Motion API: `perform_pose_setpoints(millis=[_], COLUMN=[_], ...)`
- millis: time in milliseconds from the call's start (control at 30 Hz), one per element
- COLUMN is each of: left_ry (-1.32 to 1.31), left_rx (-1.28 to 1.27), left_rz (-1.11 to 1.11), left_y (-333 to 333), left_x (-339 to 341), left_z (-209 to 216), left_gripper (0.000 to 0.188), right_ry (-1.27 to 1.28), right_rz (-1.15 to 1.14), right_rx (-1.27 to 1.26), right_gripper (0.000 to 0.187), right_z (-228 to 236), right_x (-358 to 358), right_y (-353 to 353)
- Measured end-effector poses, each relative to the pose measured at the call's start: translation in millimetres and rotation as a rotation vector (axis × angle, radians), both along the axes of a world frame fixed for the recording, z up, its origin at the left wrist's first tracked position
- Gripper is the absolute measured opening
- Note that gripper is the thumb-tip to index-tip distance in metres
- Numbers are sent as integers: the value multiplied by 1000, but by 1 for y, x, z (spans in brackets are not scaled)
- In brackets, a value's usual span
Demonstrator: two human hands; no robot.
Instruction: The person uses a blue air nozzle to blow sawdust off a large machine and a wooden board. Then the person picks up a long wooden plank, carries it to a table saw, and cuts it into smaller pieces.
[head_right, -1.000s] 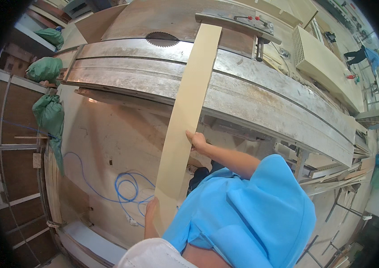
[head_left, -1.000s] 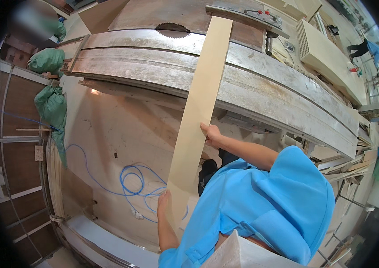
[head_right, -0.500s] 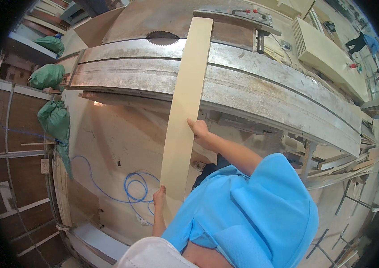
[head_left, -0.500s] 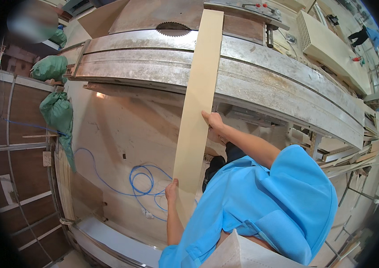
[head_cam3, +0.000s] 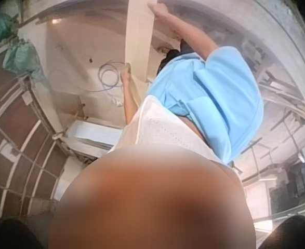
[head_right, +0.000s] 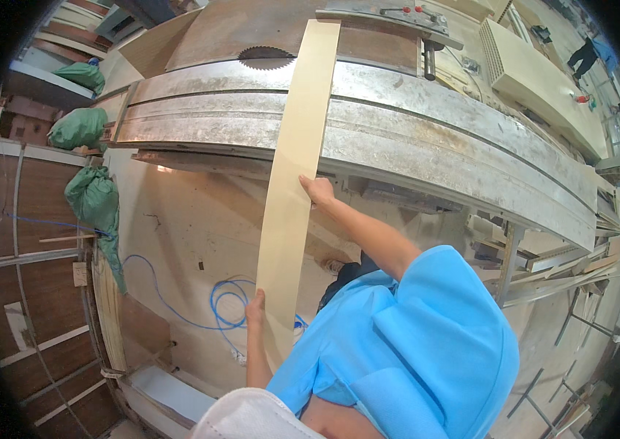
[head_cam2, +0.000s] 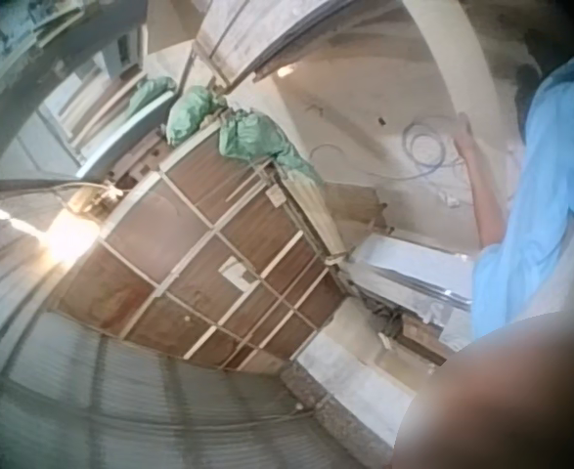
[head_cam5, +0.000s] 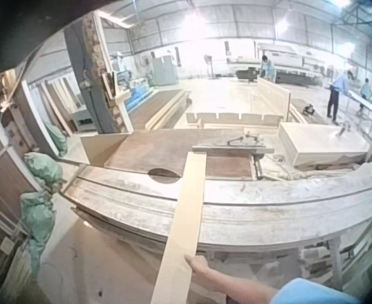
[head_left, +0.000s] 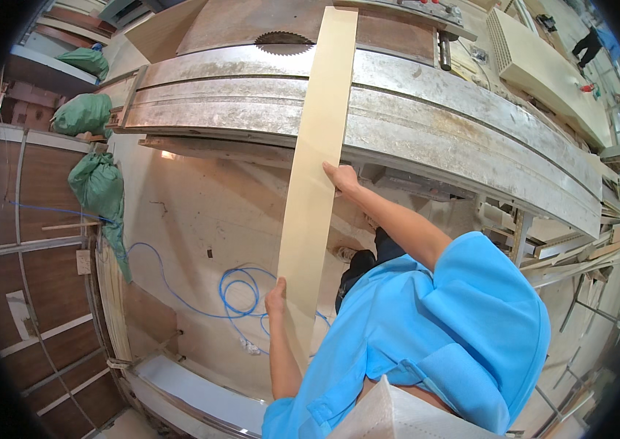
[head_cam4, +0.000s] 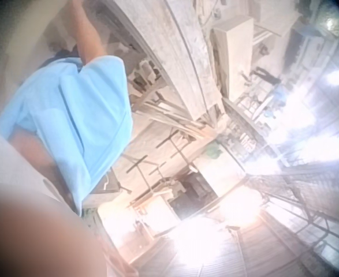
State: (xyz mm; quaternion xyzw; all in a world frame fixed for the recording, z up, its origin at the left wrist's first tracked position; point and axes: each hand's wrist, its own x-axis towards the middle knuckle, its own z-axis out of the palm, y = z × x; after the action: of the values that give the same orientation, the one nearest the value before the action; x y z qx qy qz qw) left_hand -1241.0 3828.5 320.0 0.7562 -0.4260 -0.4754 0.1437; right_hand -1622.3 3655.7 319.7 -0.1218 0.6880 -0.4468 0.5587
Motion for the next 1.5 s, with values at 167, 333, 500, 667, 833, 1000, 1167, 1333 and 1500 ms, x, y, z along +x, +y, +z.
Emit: perform_pose_setpoints(millis=[167, 333, 500, 667, 833, 1000, 1167, 1333, 1500], left_ry=[-16, -123, 102, 77, 455, 361, 384, 241, 218], left_rx=[41, 82, 92, 148, 174, 195, 189, 302, 327], left_rz=[-10, -28, 115, 26, 229, 112, 27, -127, -174], left_y=[-10, -25, -40, -50, -46, -40, -36, -25, 3], left_x=[6, 24, 33, 29, 22, 27, 39, 44, 47], left_z=[5, 3, -4, 4, 14, 4, -19, -34, -40], left_gripper=[72, 73, 69, 63, 62, 64, 70, 73, 72], right_ry=[85, -15, -12, 134, 122, 123, 199, 202, 137], right_rz=[41, -10, -5, 38, 6, -49, -4, 58, 151], right_rx=[40, -2, -30, 34, -28, -21, -70, -38, 49], right_gripper=[46, 44, 47, 50, 51, 49, 51, 61, 59], right_z=[7, 5, -4, -12, -15, -24, -41, -43, -29], right_x=[6, 16, 23, 26, 27, 26, 22, 19, 17], right_y=[0, -13, -23, -27, -24, -18, -17, 11, 52])
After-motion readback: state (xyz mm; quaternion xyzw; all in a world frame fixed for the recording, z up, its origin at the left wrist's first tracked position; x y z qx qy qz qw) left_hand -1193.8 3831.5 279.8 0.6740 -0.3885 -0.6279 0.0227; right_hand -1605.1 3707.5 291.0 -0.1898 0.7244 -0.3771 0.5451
